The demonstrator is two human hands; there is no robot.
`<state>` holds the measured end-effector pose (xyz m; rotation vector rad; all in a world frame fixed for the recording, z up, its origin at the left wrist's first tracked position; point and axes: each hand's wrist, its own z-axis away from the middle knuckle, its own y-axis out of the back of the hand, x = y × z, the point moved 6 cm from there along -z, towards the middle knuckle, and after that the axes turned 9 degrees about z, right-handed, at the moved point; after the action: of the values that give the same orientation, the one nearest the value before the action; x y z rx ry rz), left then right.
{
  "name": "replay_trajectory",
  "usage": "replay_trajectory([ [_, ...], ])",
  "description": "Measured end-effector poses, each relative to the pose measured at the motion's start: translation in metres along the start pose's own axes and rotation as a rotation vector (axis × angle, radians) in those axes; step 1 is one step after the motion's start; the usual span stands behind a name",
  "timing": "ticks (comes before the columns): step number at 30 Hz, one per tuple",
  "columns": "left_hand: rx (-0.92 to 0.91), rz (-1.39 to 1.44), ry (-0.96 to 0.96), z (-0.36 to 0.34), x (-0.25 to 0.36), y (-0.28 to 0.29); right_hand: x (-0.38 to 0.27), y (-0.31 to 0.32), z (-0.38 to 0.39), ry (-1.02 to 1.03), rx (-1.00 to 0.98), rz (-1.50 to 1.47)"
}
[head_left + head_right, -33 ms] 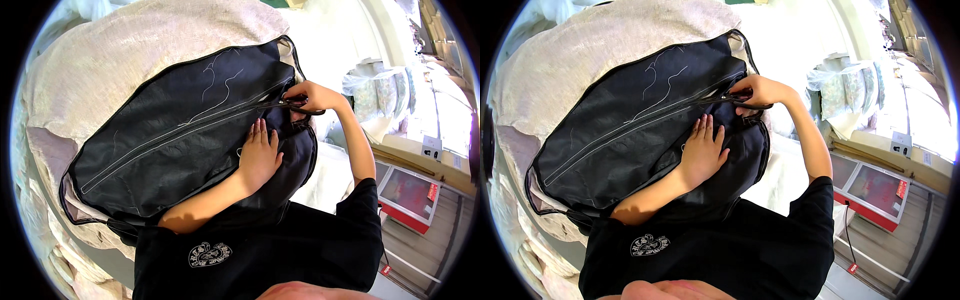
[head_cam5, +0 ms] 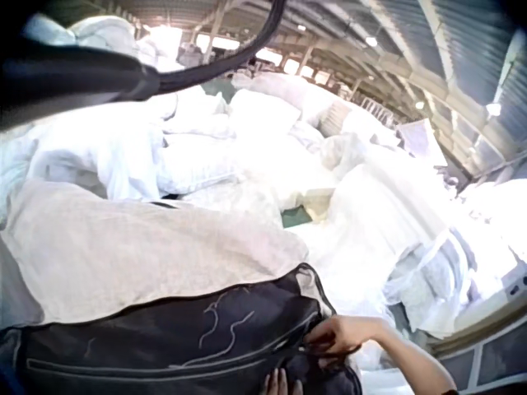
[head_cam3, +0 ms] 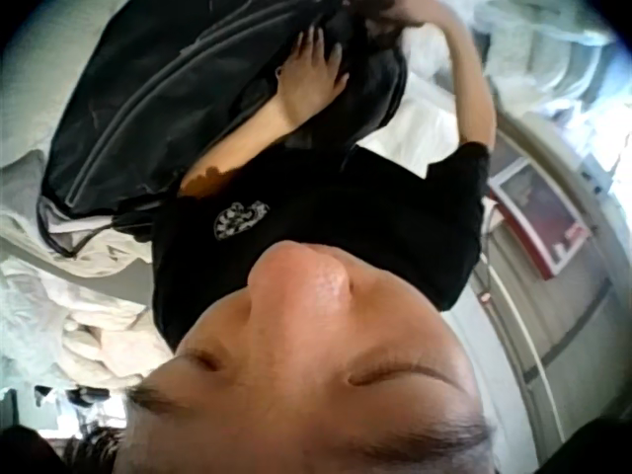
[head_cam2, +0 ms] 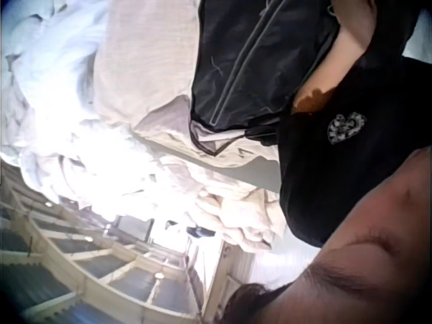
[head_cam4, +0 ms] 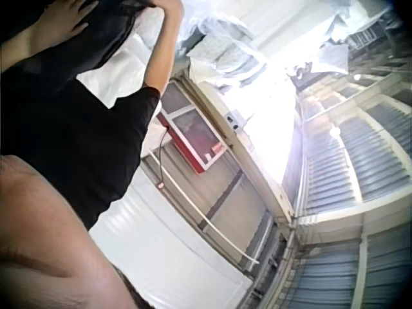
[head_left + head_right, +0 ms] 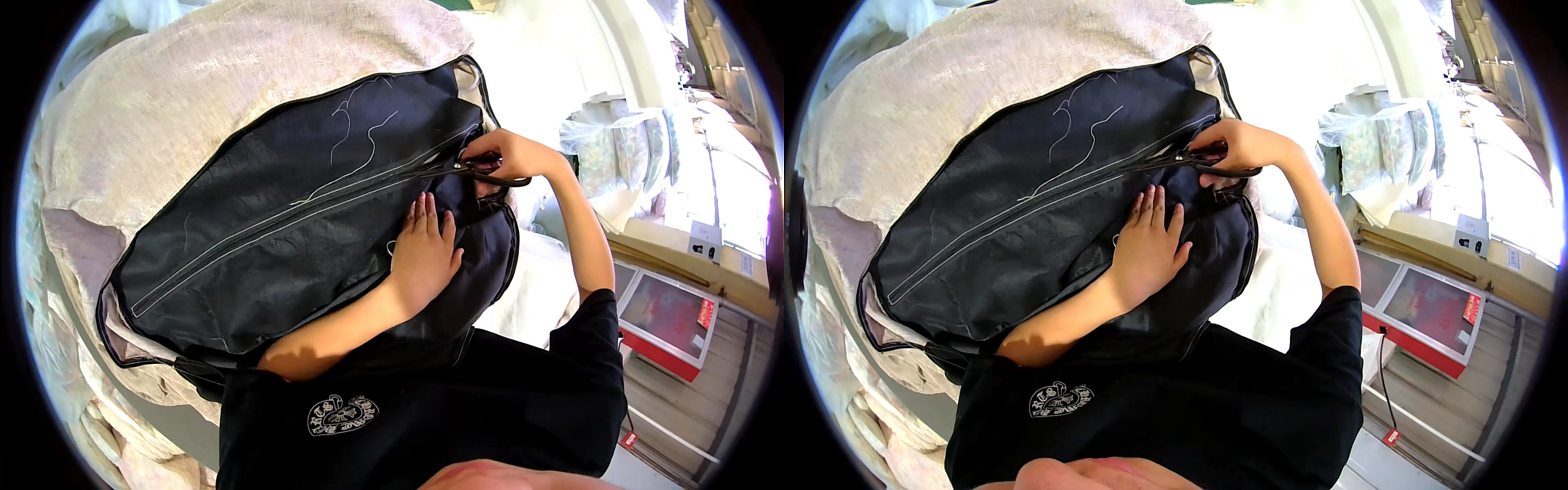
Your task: The person uses scissors to cut along the seam of a black fabric liner, then unfolds and separates pieces of a tan fabric cover from the black liner.
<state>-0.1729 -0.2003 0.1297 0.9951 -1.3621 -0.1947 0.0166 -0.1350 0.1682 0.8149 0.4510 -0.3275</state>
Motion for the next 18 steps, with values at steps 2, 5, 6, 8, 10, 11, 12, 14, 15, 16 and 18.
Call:
replay_trajectory([
  [2, 0.003, 0.012, 0.002, 0.000, 0.000, 0.001, -0.007, -0.002, -0.007, -0.003, -0.031, 0.004],
  [5, -0.007, 0.040, 0.015, -0.001, -0.001, 0.000, -0.019, -0.003, -0.015, 0.057, -0.046, 0.011],
  [6, -0.015, 0.046, 0.020, 0.000, -0.002, 0.000, -0.020, -0.002, -0.015, 0.056, -0.053, 0.009],
  [8, -0.022, 0.061, 0.030, -0.001, -0.004, 0.000, -0.019, 0.001, -0.012, 0.050, -0.059, 0.046],
  [10, -0.035, 0.067, 0.027, -0.001, -0.004, -0.001, -0.010, 0.006, -0.005, 0.008, -0.119, 0.081],
  [11, -0.029, 0.075, 0.038, -0.001, -0.005, 0.000, -0.003, 0.009, 0.000, -0.030, -0.170, 0.116],
  [12, -0.027, 0.064, 0.037, -0.001, -0.005, 0.000, 0.002, 0.012, 0.005, -0.047, -0.098, 0.071],
  [14, -0.030, 0.054, 0.038, -0.001, -0.005, 0.001, 0.021, 0.014, 0.017, -0.185, -0.127, -0.153],
  [15, -0.033, 0.038, 0.036, -0.001, -0.005, 0.001, 0.032, 0.013, 0.024, -0.294, -0.163, -0.174],
  [16, -0.030, 0.022, 0.026, -0.001, -0.004, 0.002, 0.035, 0.013, 0.026, -0.242, -0.148, -0.202],
  [18, -0.063, 0.018, 0.027, -0.001, -0.004, 0.001, 0.042, 0.012, 0.032, -0.222, -0.201, -0.165],
])
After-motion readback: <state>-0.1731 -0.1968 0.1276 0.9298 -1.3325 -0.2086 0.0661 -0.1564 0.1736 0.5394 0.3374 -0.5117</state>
